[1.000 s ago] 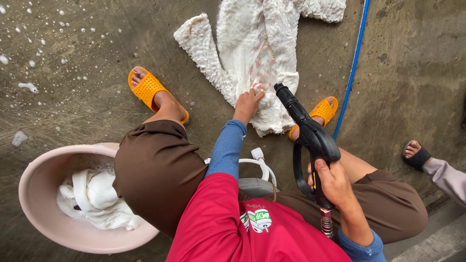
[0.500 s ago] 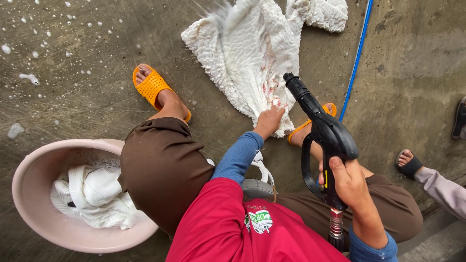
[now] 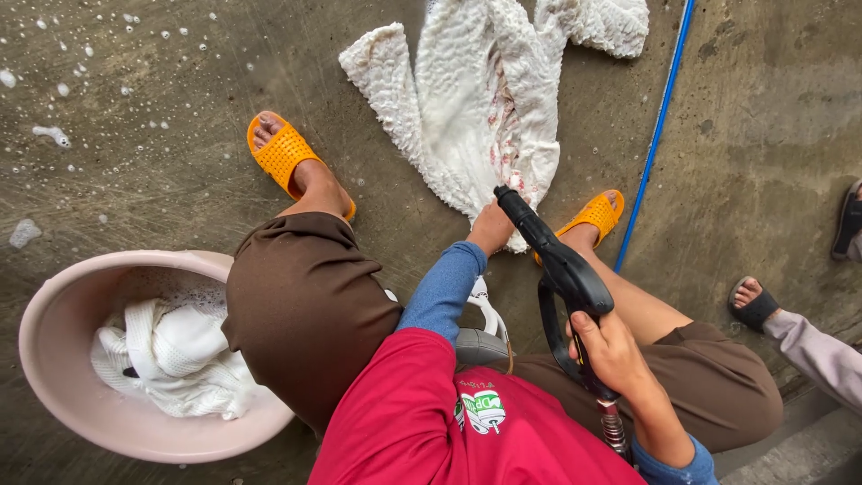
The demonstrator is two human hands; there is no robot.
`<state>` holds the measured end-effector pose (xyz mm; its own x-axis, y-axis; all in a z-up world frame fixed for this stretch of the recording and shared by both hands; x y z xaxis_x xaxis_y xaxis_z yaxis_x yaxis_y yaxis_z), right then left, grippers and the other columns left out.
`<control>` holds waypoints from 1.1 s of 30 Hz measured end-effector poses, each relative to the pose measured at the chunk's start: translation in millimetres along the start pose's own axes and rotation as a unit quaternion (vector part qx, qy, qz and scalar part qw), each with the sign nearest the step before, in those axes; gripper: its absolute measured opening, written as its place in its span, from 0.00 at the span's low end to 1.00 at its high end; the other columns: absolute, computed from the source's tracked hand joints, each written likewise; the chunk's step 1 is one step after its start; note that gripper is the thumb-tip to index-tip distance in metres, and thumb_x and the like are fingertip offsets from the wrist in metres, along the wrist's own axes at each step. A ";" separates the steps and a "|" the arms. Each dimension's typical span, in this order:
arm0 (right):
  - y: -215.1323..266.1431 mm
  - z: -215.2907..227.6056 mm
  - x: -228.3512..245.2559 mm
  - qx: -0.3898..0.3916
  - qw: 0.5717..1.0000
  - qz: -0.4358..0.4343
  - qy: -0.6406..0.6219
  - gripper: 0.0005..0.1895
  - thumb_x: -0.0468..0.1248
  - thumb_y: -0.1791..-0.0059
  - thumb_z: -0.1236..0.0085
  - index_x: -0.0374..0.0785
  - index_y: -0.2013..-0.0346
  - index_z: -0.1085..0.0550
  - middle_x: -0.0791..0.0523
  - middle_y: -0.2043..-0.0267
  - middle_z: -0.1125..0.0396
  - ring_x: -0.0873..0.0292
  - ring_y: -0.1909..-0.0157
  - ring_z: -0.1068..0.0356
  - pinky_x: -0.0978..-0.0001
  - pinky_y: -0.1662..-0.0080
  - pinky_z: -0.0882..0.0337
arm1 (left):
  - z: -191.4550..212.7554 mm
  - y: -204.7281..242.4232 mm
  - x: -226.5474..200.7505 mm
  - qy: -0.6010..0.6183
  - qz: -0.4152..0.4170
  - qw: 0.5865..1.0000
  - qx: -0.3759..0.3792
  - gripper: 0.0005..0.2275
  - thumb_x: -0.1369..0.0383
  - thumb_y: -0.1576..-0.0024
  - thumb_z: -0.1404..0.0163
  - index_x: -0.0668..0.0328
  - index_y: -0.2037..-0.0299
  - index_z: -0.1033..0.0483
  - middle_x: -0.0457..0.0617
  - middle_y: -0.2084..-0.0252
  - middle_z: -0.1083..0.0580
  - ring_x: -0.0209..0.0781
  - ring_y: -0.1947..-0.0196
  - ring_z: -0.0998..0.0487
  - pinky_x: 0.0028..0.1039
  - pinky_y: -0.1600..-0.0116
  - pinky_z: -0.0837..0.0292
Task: Washing a white garment on the floor using a high-pressure water sprayer.
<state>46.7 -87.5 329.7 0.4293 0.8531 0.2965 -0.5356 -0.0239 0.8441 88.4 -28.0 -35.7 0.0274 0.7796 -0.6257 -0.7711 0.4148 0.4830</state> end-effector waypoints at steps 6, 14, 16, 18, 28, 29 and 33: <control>3.2 6.0 20.6 -0.011 0.997 0.062 -0.034 0.27 0.54 0.45 0.64 0.40 0.73 0.26 0.56 0.84 0.27 0.60 0.79 0.29 0.64 0.67 0.28 | 23.6 2.9 3.0 -0.043 -0.019 0.999 -0.024 0.32 0.78 0.44 0.47 0.50 0.29 0.44 0.62 0.37 0.37 0.54 0.57 0.27 0.42 0.59 0.25; 7.3 13.2 -34.8 -0.030 0.996 0.032 -0.077 0.29 0.56 0.45 0.65 0.38 0.71 0.25 0.54 0.84 0.26 0.59 0.81 0.29 0.64 0.71 0.30 | 37.6 3.9 22.4 -0.029 0.029 0.997 0.060 0.29 0.74 0.40 0.53 0.33 0.29 0.40 0.56 0.28 0.41 0.53 0.67 0.20 0.39 0.71 0.26; 1.8 14.5 -32.0 -0.032 0.997 0.021 -0.071 0.28 0.55 0.45 0.64 0.38 0.72 0.26 0.53 0.85 0.27 0.58 0.81 0.30 0.63 0.70 0.29 | 39.9 5.3 21.0 -0.042 0.028 0.996 0.071 0.29 0.74 0.40 0.55 0.31 0.29 0.40 0.57 0.26 0.43 0.51 0.66 0.19 0.38 0.71 0.26; -0.7 14.0 -31.8 -0.033 0.997 0.010 -0.066 0.28 0.55 0.45 0.64 0.37 0.73 0.26 0.52 0.86 0.28 0.57 0.82 0.30 0.63 0.69 0.28 | 41.3 8.3 20.8 -0.056 0.028 0.995 0.084 0.29 0.74 0.40 0.56 0.30 0.29 0.40 0.58 0.24 0.46 0.50 0.66 0.18 0.37 0.70 0.26; 18.2 38.3 -53.8 -0.076 0.981 0.031 -0.178 0.30 0.56 0.45 0.60 0.33 0.69 0.25 0.50 0.84 0.29 0.56 0.81 0.30 0.64 0.73 0.29 | 150.8 57.9 83.3 0.039 0.161 0.964 0.210 0.11 0.52 0.44 0.41 0.47 0.66 0.21 0.40 0.64 0.23 0.37 0.61 0.22 0.26 0.52 0.23; 19.4 40.2 -68.5 -0.087 0.980 0.007 -0.181 0.29 0.56 0.44 0.60 0.32 0.69 0.25 0.49 0.84 0.29 0.56 0.81 0.31 0.64 0.73 0.30 | 182.3 79.9 103.3 0.059 0.250 0.940 0.224 0.08 0.58 0.44 0.39 0.50 0.65 0.18 0.43 0.60 0.21 0.40 0.58 0.20 0.29 0.47 0.21; 25.3 44.7 -96.4 -0.107 0.975 -0.025 -0.194 0.28 0.55 0.44 0.58 0.33 0.69 0.25 0.48 0.85 0.29 0.54 0.82 0.29 0.63 0.74 0.29 | 184.3 76.3 188.3 -0.071 0.304 0.919 0.239 0.29 0.46 0.53 0.33 0.50 0.44 0.22 0.51 0.38 0.26 0.61 0.37 0.28 0.58 0.33 0.43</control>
<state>24.3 -193.7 342.4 0.6794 0.5876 0.4395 -0.6283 0.1565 0.7621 152.0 236.9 -3.8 -0.2075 0.9749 -0.0812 -0.3045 0.0146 0.9524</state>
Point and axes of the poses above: each hand's wrist, its own y-axis away from the middle knuckle, its own z-axis out of the back of the hand, x = y × z, the point moved 10 cm from there along -y, towards the middle knuckle
